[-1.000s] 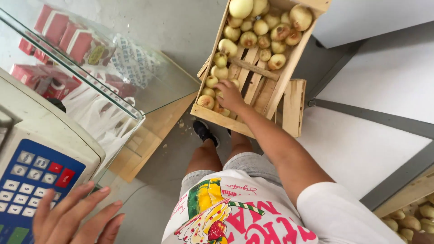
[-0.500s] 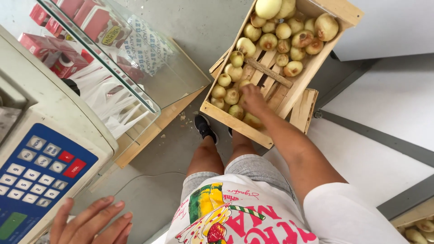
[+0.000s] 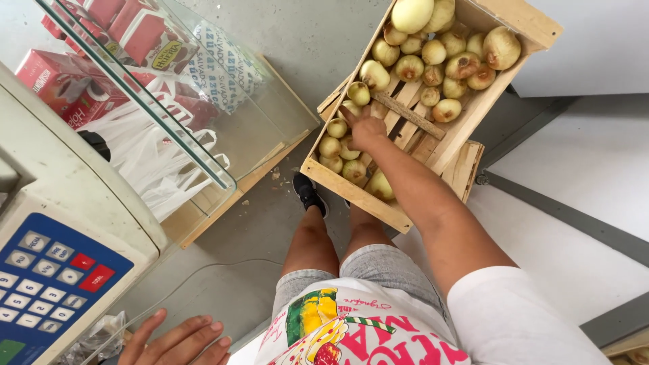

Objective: The person selects onions from a wooden crate and places them into a plastic bag on a digital scale. They repeatedly add or remove onions to adjust the weight, then tie the bag and move it to a stack of other filled bags.

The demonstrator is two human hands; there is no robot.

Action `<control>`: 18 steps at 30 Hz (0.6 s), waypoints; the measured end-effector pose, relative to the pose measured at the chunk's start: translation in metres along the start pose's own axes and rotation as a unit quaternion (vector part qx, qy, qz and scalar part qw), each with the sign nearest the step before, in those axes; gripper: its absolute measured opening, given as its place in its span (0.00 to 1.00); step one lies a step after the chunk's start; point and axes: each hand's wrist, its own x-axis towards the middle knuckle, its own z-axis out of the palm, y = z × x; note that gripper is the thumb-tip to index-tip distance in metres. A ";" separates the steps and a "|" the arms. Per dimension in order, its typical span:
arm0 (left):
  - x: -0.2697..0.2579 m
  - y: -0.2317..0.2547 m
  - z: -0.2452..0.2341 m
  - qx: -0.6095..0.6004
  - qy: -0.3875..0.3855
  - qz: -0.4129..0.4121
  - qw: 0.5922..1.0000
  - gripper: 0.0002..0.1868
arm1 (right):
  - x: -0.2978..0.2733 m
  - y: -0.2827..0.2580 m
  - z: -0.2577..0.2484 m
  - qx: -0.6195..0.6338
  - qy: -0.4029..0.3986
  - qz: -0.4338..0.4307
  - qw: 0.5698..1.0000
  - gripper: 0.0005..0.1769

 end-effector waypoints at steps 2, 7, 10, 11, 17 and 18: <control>0.010 0.008 0.001 -0.007 0.009 -0.014 1.000 0.14 | 0.016 0.008 -0.006 -0.021 -0.032 -0.030 0.999 0.52; 0.018 0.013 0.003 -0.014 0.018 -0.019 1.000 0.12 | 0.025 0.011 -0.019 -0.115 -0.115 -0.073 0.984 0.49; 0.024 0.016 0.003 -0.010 0.009 -0.015 1.000 0.16 | 0.021 0.012 -0.022 -0.164 -0.134 -0.079 0.974 0.46; 0.036 0.022 -0.001 -0.011 0.017 -0.033 0.999 0.11 | 0.020 0.011 -0.023 -0.132 -0.120 -0.071 0.981 0.46; 0.017 0.012 -0.003 0.011 0.041 0.002 0.999 0.12 | -0.010 0.013 -0.013 0.029 -0.030 -0.026 0.999 0.48; 0.012 0.011 -0.004 0.022 0.059 -0.004 0.998 0.10 | -0.029 0.013 -0.020 0.121 -0.035 0.011 0.992 0.47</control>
